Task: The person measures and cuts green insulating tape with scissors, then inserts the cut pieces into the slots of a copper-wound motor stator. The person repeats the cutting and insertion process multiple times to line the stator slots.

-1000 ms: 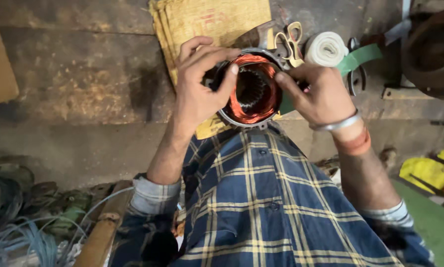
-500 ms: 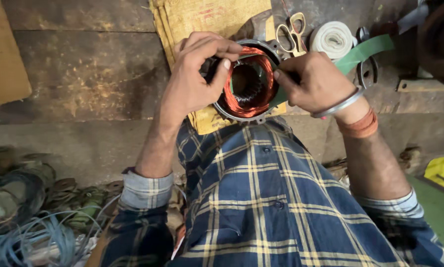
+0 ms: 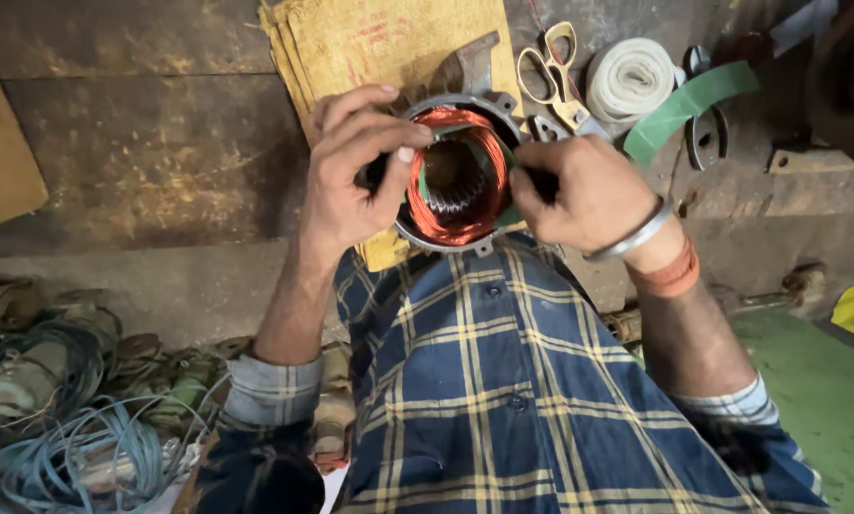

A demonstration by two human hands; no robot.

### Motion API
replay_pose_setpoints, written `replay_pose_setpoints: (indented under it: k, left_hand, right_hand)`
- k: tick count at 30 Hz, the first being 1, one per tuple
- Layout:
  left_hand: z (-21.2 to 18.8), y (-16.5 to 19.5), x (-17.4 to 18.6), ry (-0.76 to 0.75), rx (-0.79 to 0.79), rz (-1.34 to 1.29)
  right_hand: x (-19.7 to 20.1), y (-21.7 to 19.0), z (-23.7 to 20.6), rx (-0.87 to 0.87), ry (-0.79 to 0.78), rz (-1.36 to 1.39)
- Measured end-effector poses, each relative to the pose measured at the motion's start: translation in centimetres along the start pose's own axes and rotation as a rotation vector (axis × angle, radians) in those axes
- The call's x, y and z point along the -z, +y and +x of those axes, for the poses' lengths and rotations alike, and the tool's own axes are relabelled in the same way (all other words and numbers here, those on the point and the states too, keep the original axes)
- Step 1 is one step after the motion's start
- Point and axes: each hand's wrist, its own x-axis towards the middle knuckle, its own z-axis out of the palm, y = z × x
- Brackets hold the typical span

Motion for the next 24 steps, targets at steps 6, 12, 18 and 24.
replay_pose_setpoints:
  k: [6,12,18,24]
  left_hand:
    - [-0.6,0.3,1.2,-0.051,0.013,-0.054]
    - [-0.9,0.4,0.2,0.024,-0.005,-0.010]
    - [-0.8,0.8,1.0,-0.016,-0.024,-0.004]
    - [-1.6,1.3,0.3,0.116,0.010,0.033]
  right_hand:
    - [-0.7,-0.5,0.0,-0.095,0.069,-0.026]
    - [-1.8,-1.6,-0.9,-0.054,0.231,-0.144]
    - [-2.5,-2.1,-1.0,-0.051,0.322,-0.181]
    - [-2.7,-2.2,-1.0,-0.081,0.332,-0.282]
